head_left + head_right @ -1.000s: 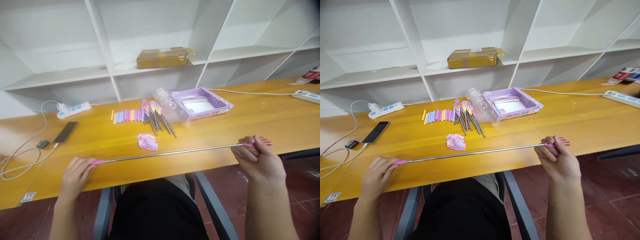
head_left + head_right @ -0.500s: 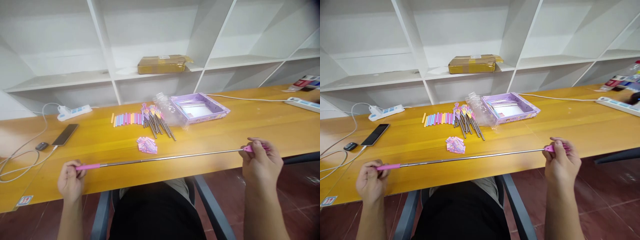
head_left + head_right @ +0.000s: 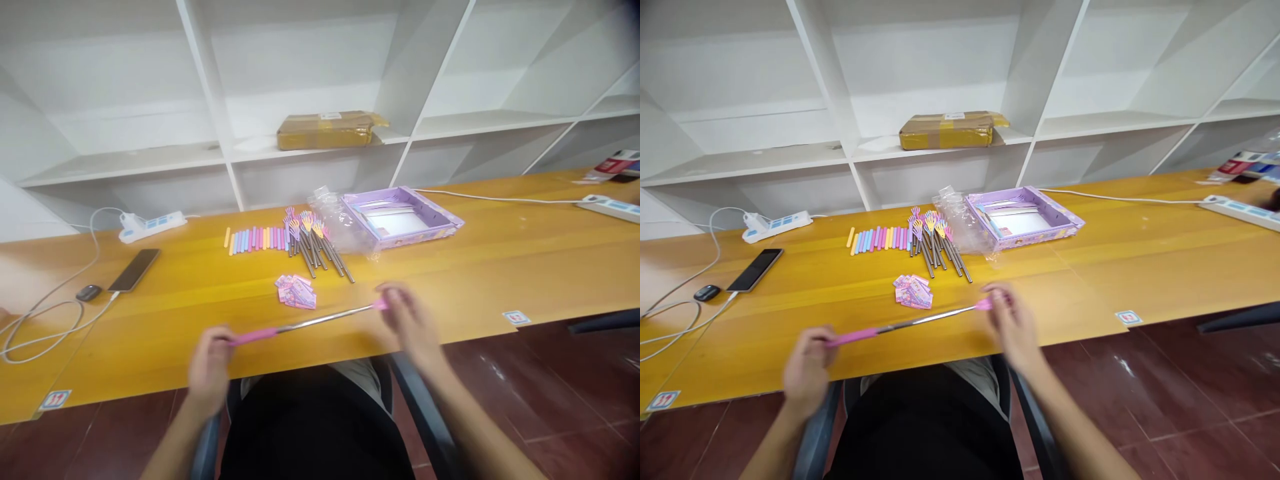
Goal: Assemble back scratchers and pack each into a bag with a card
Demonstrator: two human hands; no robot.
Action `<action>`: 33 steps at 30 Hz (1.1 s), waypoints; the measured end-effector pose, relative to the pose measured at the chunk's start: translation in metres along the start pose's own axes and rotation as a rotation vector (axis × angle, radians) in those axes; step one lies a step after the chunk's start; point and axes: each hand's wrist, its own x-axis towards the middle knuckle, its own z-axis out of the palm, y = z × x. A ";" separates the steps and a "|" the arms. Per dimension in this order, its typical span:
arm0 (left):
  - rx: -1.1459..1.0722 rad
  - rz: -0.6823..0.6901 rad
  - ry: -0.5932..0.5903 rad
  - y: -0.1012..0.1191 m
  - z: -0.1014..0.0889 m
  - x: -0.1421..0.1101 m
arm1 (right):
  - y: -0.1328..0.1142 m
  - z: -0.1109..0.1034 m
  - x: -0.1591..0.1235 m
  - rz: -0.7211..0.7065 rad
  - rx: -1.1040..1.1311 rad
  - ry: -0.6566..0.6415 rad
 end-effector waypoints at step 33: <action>-0.167 -0.184 -0.165 -0.027 0.023 -0.005 | 0.040 0.041 -0.020 -0.079 0.217 -0.030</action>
